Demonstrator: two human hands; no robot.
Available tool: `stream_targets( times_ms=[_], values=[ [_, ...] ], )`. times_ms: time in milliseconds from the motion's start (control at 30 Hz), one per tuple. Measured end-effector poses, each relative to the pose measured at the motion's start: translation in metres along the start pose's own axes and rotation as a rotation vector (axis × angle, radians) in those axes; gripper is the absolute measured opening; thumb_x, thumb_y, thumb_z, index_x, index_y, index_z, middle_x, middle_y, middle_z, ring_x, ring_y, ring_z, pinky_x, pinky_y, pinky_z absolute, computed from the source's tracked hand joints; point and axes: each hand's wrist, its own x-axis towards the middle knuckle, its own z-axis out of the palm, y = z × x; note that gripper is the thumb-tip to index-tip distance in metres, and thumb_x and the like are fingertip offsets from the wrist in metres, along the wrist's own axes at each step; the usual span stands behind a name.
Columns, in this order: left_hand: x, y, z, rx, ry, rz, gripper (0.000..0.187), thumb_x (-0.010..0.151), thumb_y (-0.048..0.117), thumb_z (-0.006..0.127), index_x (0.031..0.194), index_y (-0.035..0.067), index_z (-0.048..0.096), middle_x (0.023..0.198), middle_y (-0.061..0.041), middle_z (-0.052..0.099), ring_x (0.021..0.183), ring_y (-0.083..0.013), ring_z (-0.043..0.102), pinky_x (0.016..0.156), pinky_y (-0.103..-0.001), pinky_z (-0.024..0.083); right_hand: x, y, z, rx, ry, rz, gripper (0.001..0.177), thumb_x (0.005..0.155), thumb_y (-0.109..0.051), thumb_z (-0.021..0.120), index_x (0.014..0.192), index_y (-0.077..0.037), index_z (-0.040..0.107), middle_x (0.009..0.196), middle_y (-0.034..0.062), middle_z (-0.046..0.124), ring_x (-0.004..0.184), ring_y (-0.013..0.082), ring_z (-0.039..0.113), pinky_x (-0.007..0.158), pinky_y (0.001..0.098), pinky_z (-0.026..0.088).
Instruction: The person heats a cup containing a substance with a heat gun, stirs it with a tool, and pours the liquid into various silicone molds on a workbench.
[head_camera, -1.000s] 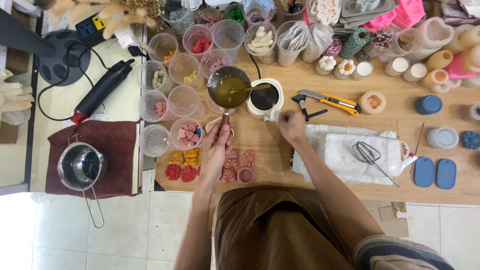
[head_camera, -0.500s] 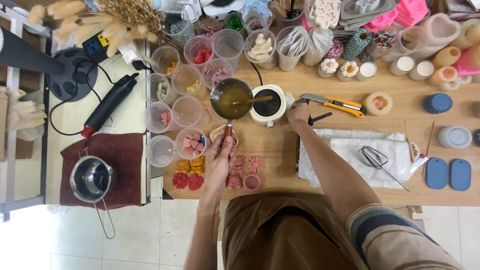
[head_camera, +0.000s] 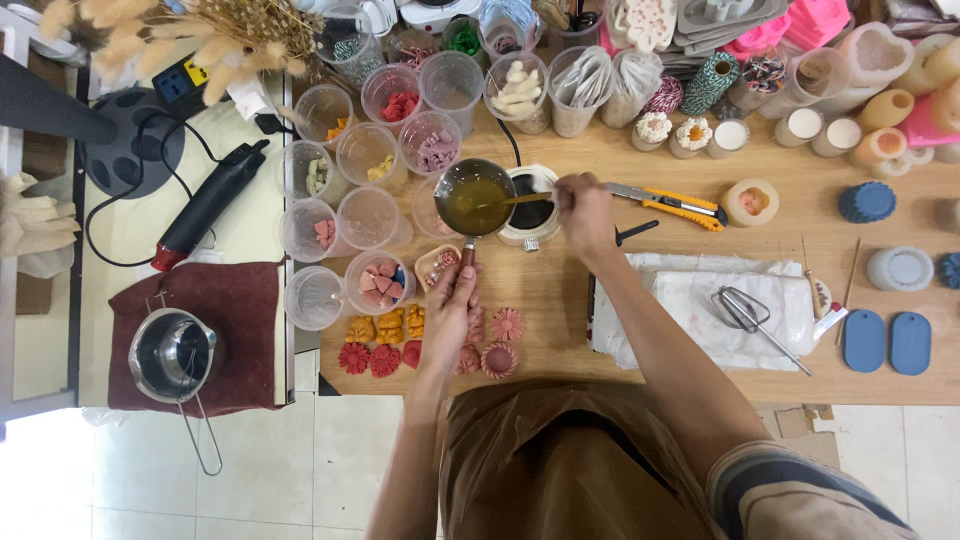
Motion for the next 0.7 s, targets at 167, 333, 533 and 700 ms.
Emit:
stream_targets(
  times_ms=[167, 333, 533, 700],
  values=[
    [-0.006, -0.007, 0.007, 0.116, 0.02, -0.025, 0.031, 0.102, 0.03, 0.058, 0.119, 0.006, 0.066, 0.068, 0.006, 0.045, 0.053, -0.0037, 0.037, 0.045, -0.021, 0.027, -0.027, 0.003, 0.005, -0.256, -0.121, -0.106, 0.013, 0.087, 0.002, 0.065, 0.095, -0.002, 0.074, 0.092, 0.0241, 0.069, 0.082, 0.0414, 0.068, 0.075, 0.047, 0.055],
    [-0.003, -0.016, 0.012, 0.14, -0.016, 0.017, 0.028, 0.105, 0.029, 0.057, 0.116, 0.006, 0.067, 0.069, 0.006, 0.045, 0.056, -0.0034, 0.037, 0.047, -0.021, 0.028, -0.049, -0.025, -0.021, -0.225, -0.304, 0.139, 0.02, 0.085, 0.0, 0.063, 0.099, -0.006, 0.076, 0.093, 0.0221, 0.071, 0.081, 0.0373, 0.071, 0.077, 0.0438, 0.057],
    [-0.012, -0.011, 0.025, 0.27, -0.019, 0.05, 0.027, 0.105, 0.027, 0.055, 0.117, 0.007, 0.068, 0.069, 0.006, 0.047, 0.058, -0.0036, 0.04, 0.049, -0.022, 0.033, -0.047, -0.078, -0.075, -0.022, -0.135, -0.044, 0.053, 0.073, -0.006, 0.075, 0.125, -0.002, 0.065, 0.095, 0.0101, 0.071, 0.082, 0.0228, 0.067, 0.073, 0.0308, 0.055],
    [-0.032, -0.001, 0.036, 0.313, -0.071, 0.051, 0.026, 0.105, 0.026, 0.054, 0.117, 0.008, 0.068, 0.068, 0.005, 0.049, 0.057, -0.0048, 0.041, 0.051, -0.022, 0.036, -0.026, -0.099, -0.088, 0.502, -0.184, 0.242, 0.027, 0.099, -0.01, 0.069, 0.123, 0.003, 0.07, 0.09, 0.0, 0.069, 0.078, 0.0064, 0.057, 0.07, 0.0224, 0.048]
  ],
)
